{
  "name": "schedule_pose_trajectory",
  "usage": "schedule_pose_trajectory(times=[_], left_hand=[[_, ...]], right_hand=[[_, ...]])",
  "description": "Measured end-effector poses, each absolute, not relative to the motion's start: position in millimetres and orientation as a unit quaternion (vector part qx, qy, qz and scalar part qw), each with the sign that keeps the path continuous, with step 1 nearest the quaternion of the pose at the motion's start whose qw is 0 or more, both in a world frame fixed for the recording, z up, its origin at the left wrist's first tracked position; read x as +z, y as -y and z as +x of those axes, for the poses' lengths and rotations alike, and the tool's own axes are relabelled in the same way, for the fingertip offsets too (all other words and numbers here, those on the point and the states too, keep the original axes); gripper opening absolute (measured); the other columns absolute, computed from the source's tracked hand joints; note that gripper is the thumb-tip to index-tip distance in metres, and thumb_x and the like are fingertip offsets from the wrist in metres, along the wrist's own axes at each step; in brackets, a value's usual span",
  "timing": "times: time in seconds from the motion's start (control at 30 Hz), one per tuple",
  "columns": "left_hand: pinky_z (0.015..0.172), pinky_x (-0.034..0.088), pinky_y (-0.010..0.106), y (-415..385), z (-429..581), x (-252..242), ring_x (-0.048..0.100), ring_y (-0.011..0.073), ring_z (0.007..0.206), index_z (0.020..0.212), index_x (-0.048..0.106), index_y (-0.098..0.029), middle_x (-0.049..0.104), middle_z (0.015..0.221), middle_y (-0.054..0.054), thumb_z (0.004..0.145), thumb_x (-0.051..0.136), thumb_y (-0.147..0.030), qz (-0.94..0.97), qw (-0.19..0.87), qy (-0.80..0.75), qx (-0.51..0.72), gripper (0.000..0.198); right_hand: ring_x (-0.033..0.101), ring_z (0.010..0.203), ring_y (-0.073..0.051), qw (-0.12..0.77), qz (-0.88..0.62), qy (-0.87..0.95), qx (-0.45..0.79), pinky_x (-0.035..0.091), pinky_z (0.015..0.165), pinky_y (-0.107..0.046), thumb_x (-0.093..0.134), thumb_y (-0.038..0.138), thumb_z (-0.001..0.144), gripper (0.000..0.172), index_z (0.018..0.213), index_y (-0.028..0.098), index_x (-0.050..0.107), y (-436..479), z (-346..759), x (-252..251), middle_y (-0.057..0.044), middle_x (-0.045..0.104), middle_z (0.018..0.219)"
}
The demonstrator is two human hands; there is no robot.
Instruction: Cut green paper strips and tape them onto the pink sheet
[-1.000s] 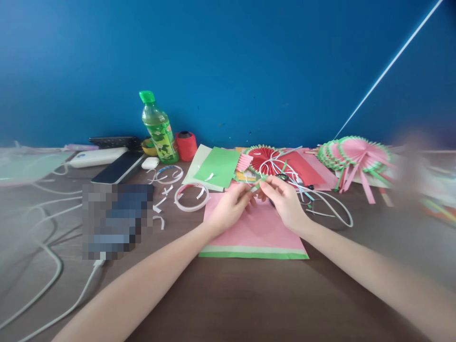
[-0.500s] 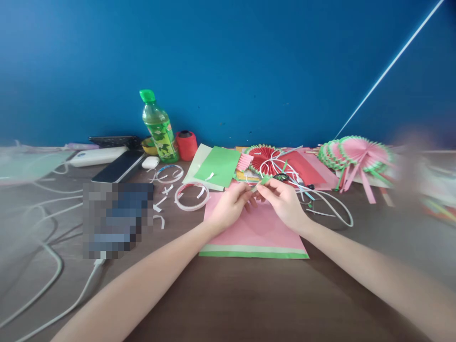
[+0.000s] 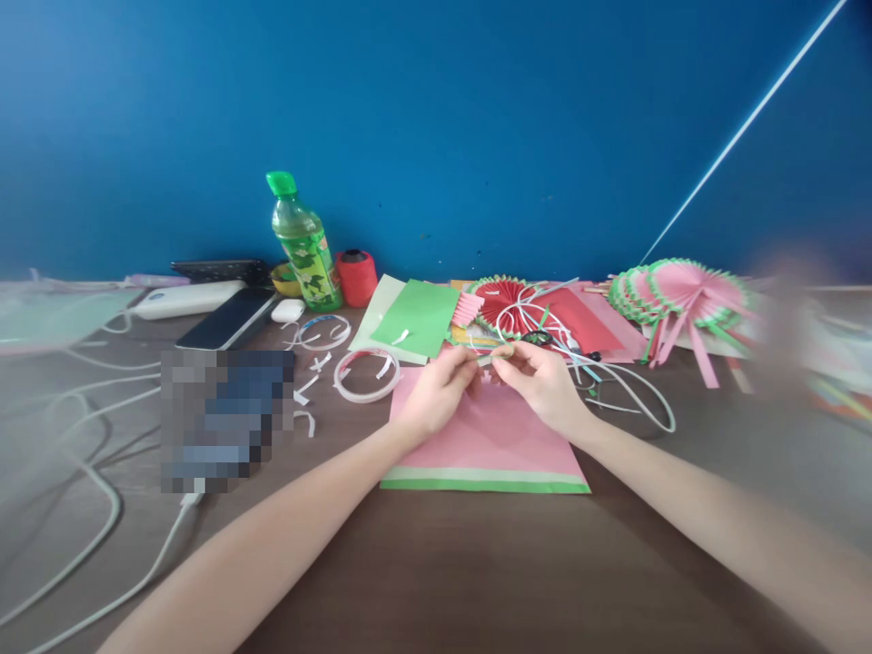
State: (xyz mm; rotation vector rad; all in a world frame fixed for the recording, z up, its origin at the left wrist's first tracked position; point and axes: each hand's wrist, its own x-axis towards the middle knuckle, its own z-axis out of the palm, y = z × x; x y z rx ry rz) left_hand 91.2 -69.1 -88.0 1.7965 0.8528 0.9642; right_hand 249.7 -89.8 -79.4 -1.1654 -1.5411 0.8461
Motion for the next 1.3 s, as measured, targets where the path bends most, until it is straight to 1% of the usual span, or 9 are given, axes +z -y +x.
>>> schedule_pose_trajectory(times=[0.1,0.17,0.23,0.27,0.37,0.43,0.57,0.97,1.3], left_hand=[[0.066,0.041,0.024,69.3,91.4,-89.0,0.051,0.0107,0.063,0.070,0.044,-0.018,0.051,0.063,-0.003,0.086,0.035,-0.023,0.728,0.437,-0.358,0.388,0.019],[0.066,0.042,0.024,69.6,91.7,-89.6,0.052,0.0109,0.065,0.077,0.046,-0.019,0.053,0.068,-0.002,0.085,0.038,-0.022,0.725,0.411,-0.377,0.403,0.012],[0.069,0.043,0.025,70.2,92.0,-89.7,0.053,0.0118,0.073,0.085,0.047,-0.019,0.053,0.077,-0.001,0.083,0.042,-0.020,0.729,0.347,-0.393,0.440,0.005],[0.072,0.043,0.026,70.6,92.1,-89.6,0.052,0.0125,0.078,0.086,0.047,-0.020,0.052,0.082,0.001,0.081,0.045,-0.018,0.736,0.304,-0.396,0.456,0.005],[0.085,0.041,0.031,71.9,92.2,-89.2,0.048,0.0153,0.092,0.077,0.050,-0.019,0.046,0.091,0.004,0.077,0.050,-0.014,0.777,0.188,-0.389,0.458,0.005],[0.090,0.038,0.034,72.6,92.3,-89.1,0.045,0.0173,0.099,0.074,0.053,-0.018,0.042,0.096,0.005,0.077,0.052,-0.015,0.790,0.159,-0.396,0.440,0.004],[0.092,0.037,0.035,72.9,92.8,-89.1,0.044,0.0175,0.100,0.075,0.056,-0.018,0.040,0.099,0.005,0.079,0.051,-0.019,0.791,0.165,-0.411,0.422,0.006],[0.088,0.037,0.037,71.0,92.4,-90.5,0.044,0.0188,0.094,0.080,0.058,-0.020,0.045,0.094,0.004,0.082,0.048,-0.023,0.802,0.182,-0.420,0.383,0.011],[0.084,0.034,0.036,72.4,92.9,-89.9,0.044,0.0191,0.090,0.078,0.058,-0.020,0.050,0.091,0.003,0.081,0.049,-0.023,0.817,0.133,-0.433,0.357,0.010]], right_hand=[[0.057,0.061,-0.013,0.499,-0.482,0.627,0.354,0.046,0.063,-0.026,0.056,0.030,0.074,0.014,0.073,0.017,0.057,89.5,249.3,-80.4,0.000,0.061,0.065],[0.056,0.060,-0.012,0.501,-0.486,0.621,0.356,0.045,0.063,-0.026,0.057,0.031,0.074,0.014,0.073,0.017,0.057,89.2,249.3,-81.6,0.001,0.059,0.063],[0.055,0.059,-0.012,0.499,-0.490,0.620,0.356,0.044,0.062,-0.026,0.057,0.031,0.074,0.014,0.072,0.017,0.056,88.9,249.5,-82.8,0.001,0.058,0.061],[0.054,0.059,-0.012,0.498,-0.493,0.619,0.354,0.044,0.061,-0.025,0.057,0.031,0.074,0.014,0.072,0.017,0.056,88.9,249.6,-83.3,0.002,0.057,0.061],[0.053,0.059,-0.011,0.496,-0.502,0.618,0.346,0.042,0.060,-0.025,0.056,0.032,0.075,0.015,0.071,0.017,0.056,89.5,249.3,-84.1,0.002,0.056,0.061],[0.053,0.059,-0.011,0.494,-0.504,0.620,0.342,0.042,0.060,-0.025,0.055,0.032,0.075,0.015,0.071,0.017,0.056,90.4,248.9,-84.3,0.002,0.056,0.061],[0.052,0.059,-0.011,0.490,-0.493,0.629,0.349,0.043,0.061,-0.025,0.055,0.030,0.076,0.013,0.072,0.017,0.054,92.0,248.2,-85.3,0.002,0.055,0.062],[0.050,0.061,-0.011,0.490,-0.477,0.648,0.336,0.041,0.061,-0.025,0.054,0.030,0.076,0.013,0.074,0.018,0.053,91.0,248.2,-95.1,0.001,0.053,0.066],[0.050,0.060,-0.011,0.480,-0.493,0.659,0.304,0.041,0.058,-0.024,0.054,0.029,0.077,0.012,0.074,0.017,0.054,96.4,247.1,-94.0,0.000,0.054,0.067]])
